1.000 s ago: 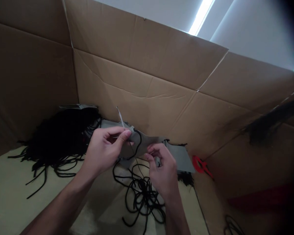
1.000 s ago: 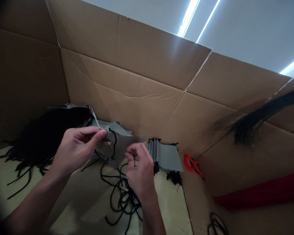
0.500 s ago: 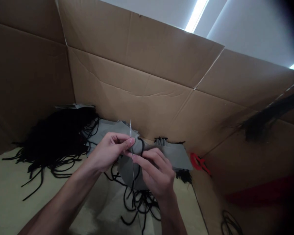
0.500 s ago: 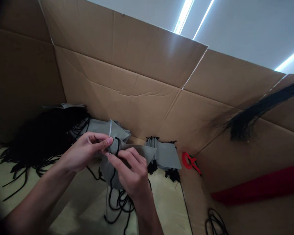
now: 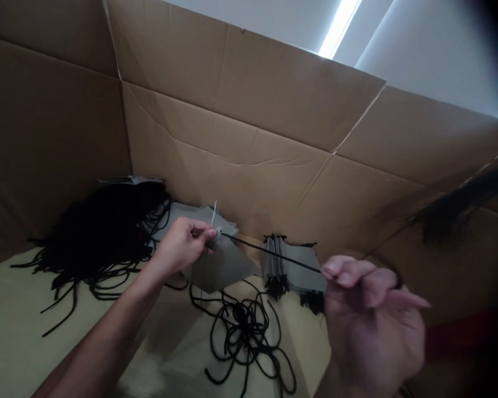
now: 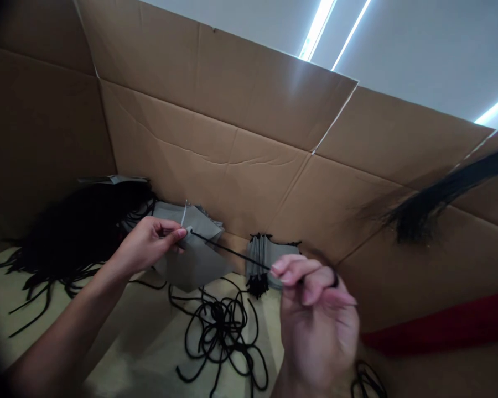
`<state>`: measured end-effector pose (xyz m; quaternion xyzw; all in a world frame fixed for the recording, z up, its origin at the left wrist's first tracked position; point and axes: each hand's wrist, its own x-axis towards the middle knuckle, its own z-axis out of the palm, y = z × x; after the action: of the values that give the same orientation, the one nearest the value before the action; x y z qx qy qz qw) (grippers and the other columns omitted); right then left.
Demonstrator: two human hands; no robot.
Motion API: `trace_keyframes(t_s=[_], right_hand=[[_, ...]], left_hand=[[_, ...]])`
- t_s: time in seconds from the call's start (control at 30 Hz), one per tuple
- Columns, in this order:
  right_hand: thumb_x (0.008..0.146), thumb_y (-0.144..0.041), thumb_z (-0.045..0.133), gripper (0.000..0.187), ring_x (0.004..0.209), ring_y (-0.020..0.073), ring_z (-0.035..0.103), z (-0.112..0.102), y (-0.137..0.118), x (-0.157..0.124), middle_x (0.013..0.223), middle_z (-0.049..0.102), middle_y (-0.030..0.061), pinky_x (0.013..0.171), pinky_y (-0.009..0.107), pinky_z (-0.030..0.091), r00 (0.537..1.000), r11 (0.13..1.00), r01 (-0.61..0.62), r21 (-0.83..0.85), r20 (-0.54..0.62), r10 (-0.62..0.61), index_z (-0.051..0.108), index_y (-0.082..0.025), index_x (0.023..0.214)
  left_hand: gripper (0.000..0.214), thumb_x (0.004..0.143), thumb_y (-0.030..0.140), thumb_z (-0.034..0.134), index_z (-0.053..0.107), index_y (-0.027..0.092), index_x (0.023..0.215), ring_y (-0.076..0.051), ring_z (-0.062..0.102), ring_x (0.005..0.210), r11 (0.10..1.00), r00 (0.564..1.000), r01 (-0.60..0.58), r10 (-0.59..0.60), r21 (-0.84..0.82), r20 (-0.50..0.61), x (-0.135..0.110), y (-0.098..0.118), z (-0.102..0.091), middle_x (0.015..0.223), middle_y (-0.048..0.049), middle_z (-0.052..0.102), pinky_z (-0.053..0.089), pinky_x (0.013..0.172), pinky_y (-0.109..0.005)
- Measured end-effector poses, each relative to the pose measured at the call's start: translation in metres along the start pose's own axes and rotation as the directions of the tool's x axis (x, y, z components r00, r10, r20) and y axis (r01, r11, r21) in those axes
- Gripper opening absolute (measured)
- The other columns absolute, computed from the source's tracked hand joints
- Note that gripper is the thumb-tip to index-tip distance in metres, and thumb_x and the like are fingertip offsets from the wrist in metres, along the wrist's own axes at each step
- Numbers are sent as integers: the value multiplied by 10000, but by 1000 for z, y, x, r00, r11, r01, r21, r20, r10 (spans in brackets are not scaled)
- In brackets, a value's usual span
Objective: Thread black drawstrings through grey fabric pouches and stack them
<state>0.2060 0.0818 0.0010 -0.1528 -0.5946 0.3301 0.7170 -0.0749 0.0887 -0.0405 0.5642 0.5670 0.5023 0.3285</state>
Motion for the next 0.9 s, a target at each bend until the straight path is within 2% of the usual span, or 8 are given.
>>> trace_keyframes(t_s=[0.07,0.17,0.27,0.37,0.43,0.53,0.7,0.9], right_hand=[[1064,-450,641,371,657,161,601,-4,-4,0,732,584,4,513,261,472,999,999,-22,28,-46,23,680,-225,771],[1060,-365,663,195,528,110,532,-6,-1,-4,752,657,-4,481,251,442,998,980,39,-193,-35,-46,807,-233,1055],[1077,-292,631,238,471,91,508,-3,8,-10,768,724,-12,466,239,437,996,860,0,-510,76,45,794,-268,1249],[1078,-248,607,254,557,112,600,4,15,-13,805,757,2,515,242,475,963,731,67,-679,235,129,812,-253,1227],[1072,-219,613,256,652,125,654,10,16,-12,807,746,12,604,251,517,944,694,148,-704,310,113,818,-216,1226],[1061,-201,636,254,665,118,628,16,14,-11,793,691,5,612,250,497,941,678,197,-708,331,73,817,-183,1239],[1034,-159,655,268,621,111,523,17,12,-11,741,518,-28,590,250,475,935,655,236,-718,352,48,822,-153,1243],[1027,-135,650,271,613,112,483,18,14,-11,743,502,-31,586,251,476,931,672,209,-710,354,84,827,-150,1232]], left_hand=[[334,889,359,656,622,174,613,-187,689,599,998,1000,-8,8,57,0,-2,-1,3,547,14,559,416,561,-227],[323,890,333,663,643,169,613,-181,670,608,992,999,-38,33,117,42,-7,5,11,561,-3,608,387,560,-228],[320,919,365,641,693,160,679,-188,698,639,996,983,-55,41,72,179,-16,16,20,620,-20,661,412,569,-228],[318,928,403,640,736,147,766,-189,716,681,997,952,-35,56,-74,302,-26,26,28,696,-35,693,476,605,-231],[329,932,411,647,738,140,769,-177,698,687,991,940,-31,72,-129,334,-32,31,32,705,-38,686,498,627,-231],[345,949,399,641,709,142,730,-164,661,685,990,922,-33,85,-140,377,-37,34,36,671,-24,636,497,636,-226],[351,966,381,633,689,155,703,-166,642,695,991,904,-15,71,-133,422,-40,35,40,660,-22,631,491,645,-232],[356,975,379,622,712,151,717,-172,637,708,994,902,-36,75,-98,425,-42,36,38,688,-47,686,457,631,-232]])
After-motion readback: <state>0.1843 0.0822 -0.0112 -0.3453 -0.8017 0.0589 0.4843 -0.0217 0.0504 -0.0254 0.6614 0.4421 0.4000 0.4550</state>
